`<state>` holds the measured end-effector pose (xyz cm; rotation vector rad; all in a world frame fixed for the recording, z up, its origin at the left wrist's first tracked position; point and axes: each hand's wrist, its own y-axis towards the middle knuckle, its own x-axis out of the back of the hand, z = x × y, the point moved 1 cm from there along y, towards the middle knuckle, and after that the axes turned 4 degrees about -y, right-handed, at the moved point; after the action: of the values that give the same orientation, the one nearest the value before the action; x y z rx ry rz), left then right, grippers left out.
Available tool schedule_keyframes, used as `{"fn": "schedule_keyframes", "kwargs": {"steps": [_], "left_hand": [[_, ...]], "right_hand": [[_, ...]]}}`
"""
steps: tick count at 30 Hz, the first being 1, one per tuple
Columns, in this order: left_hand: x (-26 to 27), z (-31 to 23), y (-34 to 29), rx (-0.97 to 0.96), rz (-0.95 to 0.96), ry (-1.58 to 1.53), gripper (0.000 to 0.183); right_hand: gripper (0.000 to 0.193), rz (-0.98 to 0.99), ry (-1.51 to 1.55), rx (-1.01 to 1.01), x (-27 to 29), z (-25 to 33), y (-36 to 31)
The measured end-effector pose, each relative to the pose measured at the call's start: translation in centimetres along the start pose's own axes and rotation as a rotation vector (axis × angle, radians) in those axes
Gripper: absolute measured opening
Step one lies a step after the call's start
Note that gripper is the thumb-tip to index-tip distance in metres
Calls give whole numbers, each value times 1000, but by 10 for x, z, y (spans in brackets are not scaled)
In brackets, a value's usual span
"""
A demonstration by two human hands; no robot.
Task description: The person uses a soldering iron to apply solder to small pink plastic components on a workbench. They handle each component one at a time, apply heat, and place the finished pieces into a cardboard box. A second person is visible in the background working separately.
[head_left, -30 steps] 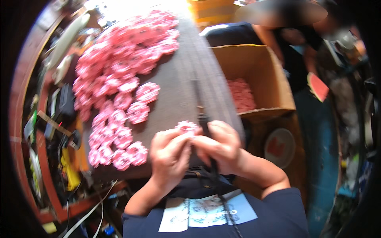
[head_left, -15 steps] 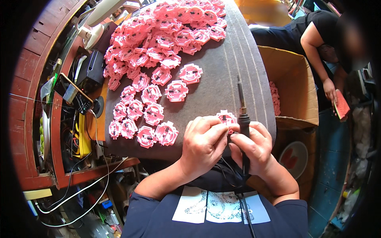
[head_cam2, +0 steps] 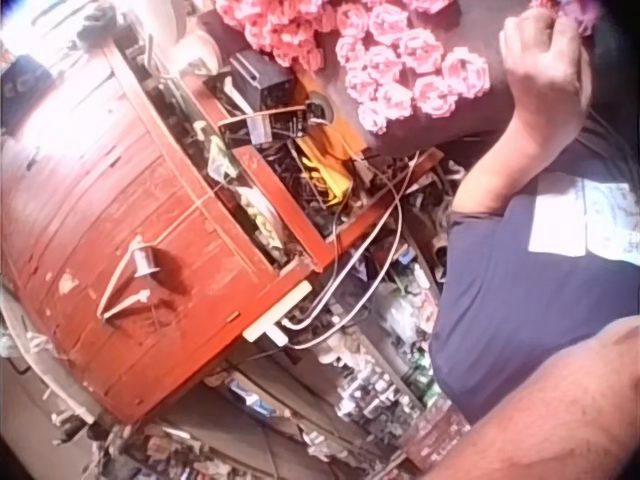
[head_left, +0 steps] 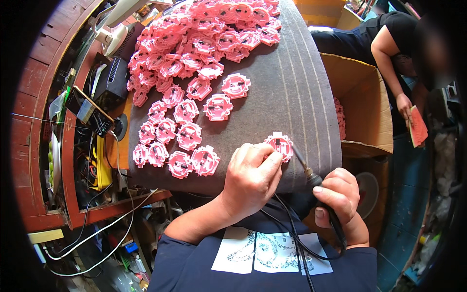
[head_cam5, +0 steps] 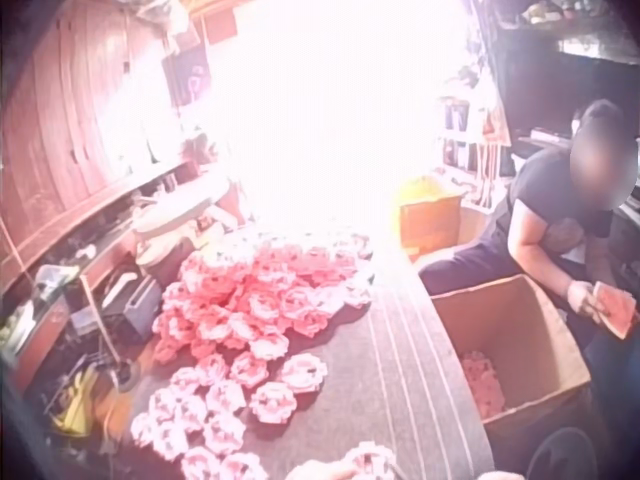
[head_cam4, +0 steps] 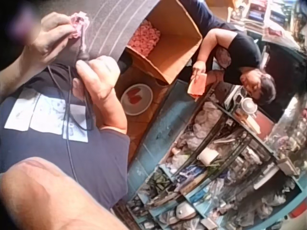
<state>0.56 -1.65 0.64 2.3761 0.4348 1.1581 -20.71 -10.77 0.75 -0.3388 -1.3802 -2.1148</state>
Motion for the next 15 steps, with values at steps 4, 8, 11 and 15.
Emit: {"fn": "schedule_keyframes", "kwargs": {"steps": [4, 8, 11, 15], "left_hand": [[0, -1, 2, -4, 2, 14, 27], [-4, 1, -1, -14, -4, -4, 23], [-4, 2, -1, -12, -1, -7, 23], [-4, 2, -1, -11, -1, -4, 23]], "right_hand": [[26, 13, 33, 19, -1, -1, -4], [25, 25, 31, 18, 0, 0, -6], [24, 28, 29, 17, 0, 0, -4], [22, 32, 27, 20, 1, 1, -2]]}}
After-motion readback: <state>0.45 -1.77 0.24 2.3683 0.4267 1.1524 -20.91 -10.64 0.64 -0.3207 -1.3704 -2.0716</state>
